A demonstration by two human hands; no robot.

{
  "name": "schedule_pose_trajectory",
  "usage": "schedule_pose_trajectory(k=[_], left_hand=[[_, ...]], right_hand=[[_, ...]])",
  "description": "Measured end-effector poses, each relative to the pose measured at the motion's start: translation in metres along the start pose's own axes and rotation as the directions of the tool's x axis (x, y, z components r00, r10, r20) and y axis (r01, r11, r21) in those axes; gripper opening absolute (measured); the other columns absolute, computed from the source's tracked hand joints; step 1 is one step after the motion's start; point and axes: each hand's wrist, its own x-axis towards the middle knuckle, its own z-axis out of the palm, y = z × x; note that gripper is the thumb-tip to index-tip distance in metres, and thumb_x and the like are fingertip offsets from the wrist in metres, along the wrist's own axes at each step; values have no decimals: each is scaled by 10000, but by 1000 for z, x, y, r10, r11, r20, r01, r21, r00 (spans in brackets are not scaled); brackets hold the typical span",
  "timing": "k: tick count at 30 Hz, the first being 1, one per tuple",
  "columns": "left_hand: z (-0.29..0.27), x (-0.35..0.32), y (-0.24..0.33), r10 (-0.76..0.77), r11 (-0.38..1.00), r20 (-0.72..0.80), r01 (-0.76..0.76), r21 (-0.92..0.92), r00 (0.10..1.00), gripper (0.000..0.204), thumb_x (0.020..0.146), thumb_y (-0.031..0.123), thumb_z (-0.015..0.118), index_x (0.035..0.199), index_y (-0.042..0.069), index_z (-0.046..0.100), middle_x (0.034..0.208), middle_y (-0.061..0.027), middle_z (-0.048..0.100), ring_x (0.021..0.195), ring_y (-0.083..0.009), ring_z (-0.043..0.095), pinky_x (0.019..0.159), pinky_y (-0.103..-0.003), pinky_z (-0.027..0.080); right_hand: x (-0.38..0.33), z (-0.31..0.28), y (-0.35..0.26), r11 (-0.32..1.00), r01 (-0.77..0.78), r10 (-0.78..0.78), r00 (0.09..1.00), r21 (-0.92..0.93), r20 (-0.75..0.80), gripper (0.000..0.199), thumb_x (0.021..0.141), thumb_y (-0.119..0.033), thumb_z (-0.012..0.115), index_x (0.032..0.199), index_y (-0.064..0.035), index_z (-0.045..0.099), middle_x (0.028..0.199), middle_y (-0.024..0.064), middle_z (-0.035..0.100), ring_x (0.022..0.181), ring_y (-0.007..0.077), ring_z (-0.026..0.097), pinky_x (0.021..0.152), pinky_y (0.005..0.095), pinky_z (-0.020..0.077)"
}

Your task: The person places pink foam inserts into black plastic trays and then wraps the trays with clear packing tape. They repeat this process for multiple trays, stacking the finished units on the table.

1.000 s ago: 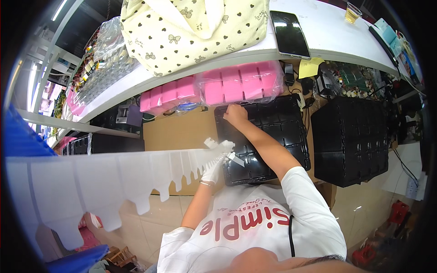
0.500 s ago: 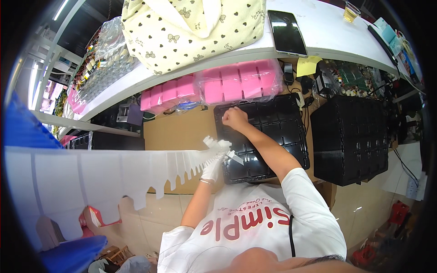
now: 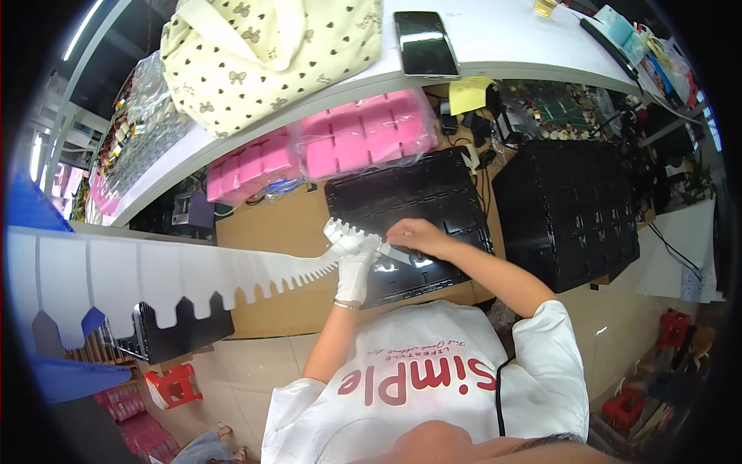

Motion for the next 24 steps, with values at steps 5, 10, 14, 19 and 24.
schedule_pose_trajectory(k=[5,10,14,19,24], left_hand=[[25,0,-14,5,995,23,-3,-101,1000,74,902,123,642,947,67,660,812,23,629,687,-52,560,629,-194,462],[35,3,-20,10,993,63,-2,-117,998,130,904,133,643,1008,53,643,905,5,651,734,-58,578,653,-191,470],[27,16,-28,17,989,-17,-20,-148,1000,191,903,137,648,1067,45,613,954,-8,656,785,-72,590,679,-201,474],[11,18,-28,39,991,-18,-41,-124,999,215,901,163,655,1084,66,598,969,-5,654,796,-69,590,695,-211,471],[4,14,-25,-8,994,-25,5,-107,1000,191,901,173,656,1057,66,631,946,1,656,712,-50,556,662,-191,463]], right_hand=[[-17,3,4,915,176,-238,962,-363,-134,137,783,-163,738,854,-63,676,817,26,619,769,138,588,670,281,452],[-26,-5,18,490,540,-757,653,-684,-27,126,741,-124,765,783,-59,666,728,31,547,670,145,534,598,291,427],[-20,-28,4,706,485,-662,710,-516,-239,127,738,-162,759,769,-77,670,719,36,525,659,160,526,599,311,428],[55,-143,39,859,128,-453,641,-495,-620,142,709,-194,774,784,-91,712,701,69,574,655,191,555,608,323,450],[83,-161,43,777,-164,-338,705,-608,-623,119,712,-190,756,773,-100,705,784,97,637,750,276,624,673,374,494]])
